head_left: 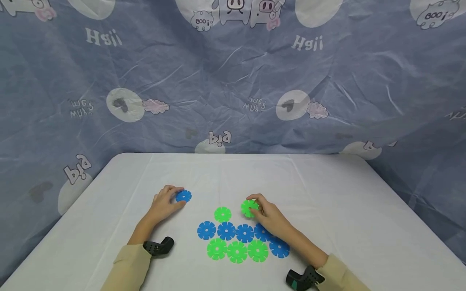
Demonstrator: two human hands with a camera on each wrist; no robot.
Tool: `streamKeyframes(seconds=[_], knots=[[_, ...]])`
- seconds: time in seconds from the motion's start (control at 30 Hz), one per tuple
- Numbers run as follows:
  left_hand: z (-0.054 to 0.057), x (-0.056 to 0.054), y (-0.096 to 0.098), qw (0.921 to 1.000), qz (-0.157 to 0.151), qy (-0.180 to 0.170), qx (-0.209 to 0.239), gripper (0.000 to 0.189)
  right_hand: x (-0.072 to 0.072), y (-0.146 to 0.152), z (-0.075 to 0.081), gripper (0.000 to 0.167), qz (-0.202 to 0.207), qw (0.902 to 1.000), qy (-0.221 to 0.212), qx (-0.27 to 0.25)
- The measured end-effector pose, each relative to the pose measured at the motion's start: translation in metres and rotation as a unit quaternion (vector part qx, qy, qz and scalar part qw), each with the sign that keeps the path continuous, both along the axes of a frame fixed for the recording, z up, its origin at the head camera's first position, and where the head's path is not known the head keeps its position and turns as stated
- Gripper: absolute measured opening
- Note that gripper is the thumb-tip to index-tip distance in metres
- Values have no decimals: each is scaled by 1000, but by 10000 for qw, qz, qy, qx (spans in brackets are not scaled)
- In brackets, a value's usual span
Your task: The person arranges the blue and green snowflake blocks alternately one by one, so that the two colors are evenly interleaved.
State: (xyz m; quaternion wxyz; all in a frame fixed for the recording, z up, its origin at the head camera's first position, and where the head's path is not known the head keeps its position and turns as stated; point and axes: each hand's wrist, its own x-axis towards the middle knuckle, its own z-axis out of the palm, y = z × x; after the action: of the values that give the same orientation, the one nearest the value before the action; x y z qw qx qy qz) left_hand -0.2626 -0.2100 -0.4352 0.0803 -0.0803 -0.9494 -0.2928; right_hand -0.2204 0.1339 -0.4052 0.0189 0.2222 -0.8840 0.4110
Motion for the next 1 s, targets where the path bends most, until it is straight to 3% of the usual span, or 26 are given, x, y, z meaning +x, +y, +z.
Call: streamKeyframes(seconds=[0.47,0.7,1.0], knots=[[2,0,1,9998,61,-126,168,47,-13,-55,20,32,276,9990,287,196],[1,-1,0,9999,3,-48,149,47,-30,-88,15,34,454,9990,26,-32],[1,-2,1,9999,-33,-7,98,45,-49,-120,-2,41,41,9980,-587,-218]])
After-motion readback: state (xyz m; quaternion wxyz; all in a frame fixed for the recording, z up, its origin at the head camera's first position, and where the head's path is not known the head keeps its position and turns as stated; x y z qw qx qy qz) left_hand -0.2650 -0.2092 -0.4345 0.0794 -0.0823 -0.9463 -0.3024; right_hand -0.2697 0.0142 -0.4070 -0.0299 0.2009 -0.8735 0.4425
